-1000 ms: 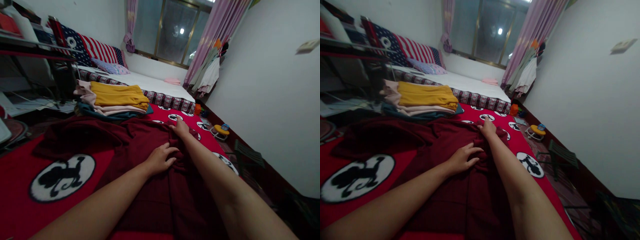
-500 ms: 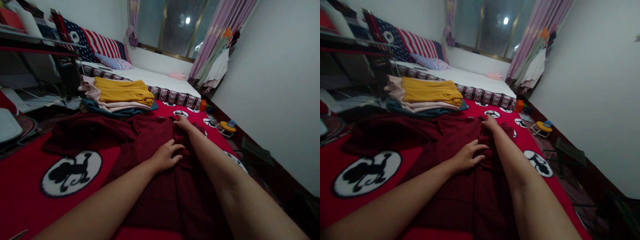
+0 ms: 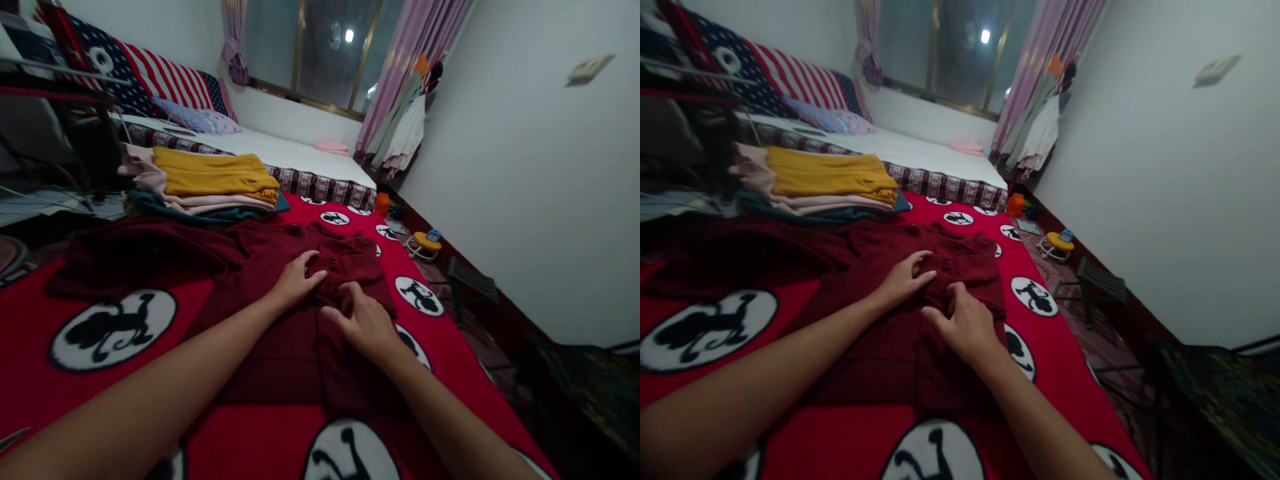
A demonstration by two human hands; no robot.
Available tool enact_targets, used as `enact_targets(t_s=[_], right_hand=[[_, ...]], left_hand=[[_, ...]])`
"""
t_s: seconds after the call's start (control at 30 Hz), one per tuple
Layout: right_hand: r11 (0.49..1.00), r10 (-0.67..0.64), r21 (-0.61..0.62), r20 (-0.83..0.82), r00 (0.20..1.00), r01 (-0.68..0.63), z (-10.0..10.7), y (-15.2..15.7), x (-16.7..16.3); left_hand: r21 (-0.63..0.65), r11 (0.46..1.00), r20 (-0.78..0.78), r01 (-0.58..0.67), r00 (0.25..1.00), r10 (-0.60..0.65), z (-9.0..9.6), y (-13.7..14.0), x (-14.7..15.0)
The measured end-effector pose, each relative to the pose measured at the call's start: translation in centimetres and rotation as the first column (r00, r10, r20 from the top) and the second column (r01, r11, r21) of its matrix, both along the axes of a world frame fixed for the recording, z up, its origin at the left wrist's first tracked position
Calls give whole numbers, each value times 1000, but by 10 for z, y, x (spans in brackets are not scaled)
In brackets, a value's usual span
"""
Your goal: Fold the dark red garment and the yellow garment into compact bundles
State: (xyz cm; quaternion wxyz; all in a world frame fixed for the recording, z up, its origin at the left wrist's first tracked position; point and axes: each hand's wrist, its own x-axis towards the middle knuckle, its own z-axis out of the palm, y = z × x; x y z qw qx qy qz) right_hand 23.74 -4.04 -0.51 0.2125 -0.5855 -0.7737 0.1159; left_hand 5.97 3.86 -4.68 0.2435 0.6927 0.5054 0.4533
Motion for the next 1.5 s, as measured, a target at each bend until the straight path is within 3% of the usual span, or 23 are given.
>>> enact_targets(t_s=[0.17, 0.33, 0.47, 0.57, 0.67, 0.73, 0.83, 0.93, 1.03, 1.17, 1.27, 1.33, 1.43, 1.5], right_hand=[[999, 30, -41, 200, 979, -23, -1, -24, -23], [998, 34, -62, 235, 972, -20, -8, -21, -27], [998, 38, -49, 120, 992, -32, -16, -18, -22], [999, 46, -23, -45, 998, -47, -21, -17, -20], [998, 57, -8, -226, 973, -61, -25, -15, -20], [997, 79, 11, -305, 949, -79, -24, -15, -18], [987, 145, -23, -292, 945, -158, -12, -23, -9], [948, 282, -125, -102, 954, -293, 15, -37, 8], [902, 415, -188, 124, 901, -390, 38, -50, 18], [890, 447, -258, 323, 834, -377, 40, -54, 10], [909, 405, -205, 229, 885, -363, 35, -52, 4], [912, 391, -166, 81, 917, -374, 33, -51, 4], [876, 418, -217, -107, 902, -431, 31, -47, 8], [857, 403, -255, -209, 891, -448, 24, -40, 11]], left_hand=[[-144, 980, 34, -140, 989, 147, 4, 30, 9], [-188, 976, 32, -108, 993, 116, 18, 74, 32], [-145, 989, 145, 21, 989, 0, 26, 95, 57], [-98, 977, 195, 192, 966, -170, 34, 99, 79], [15, 890, 362, 456, 827, -430, 44, 102, 100], [60, 861, 422, 505, 769, -480, 48, 106, 108], [-43, 961, 279, 273, 927, -250, 46, 114, 102], [-130, 990, 135, 61, 990, -43, 35, 118, 81], [-163, 987, 77, 12, 997, 1, 26, 110, 60], [-124, 990, -179, 70, 980, -91, 25, 90, 46], [-105, 977, -279, 183, 938, -206, 30, 80, 43], [-109, 980, -341, 168, 920, -196, 37, 76, 41], [-82, 996, -476, 18, 878, -55, 49, 66, 38], [45, 997, -555, -61, 828, 76, 54, 53, 38]])
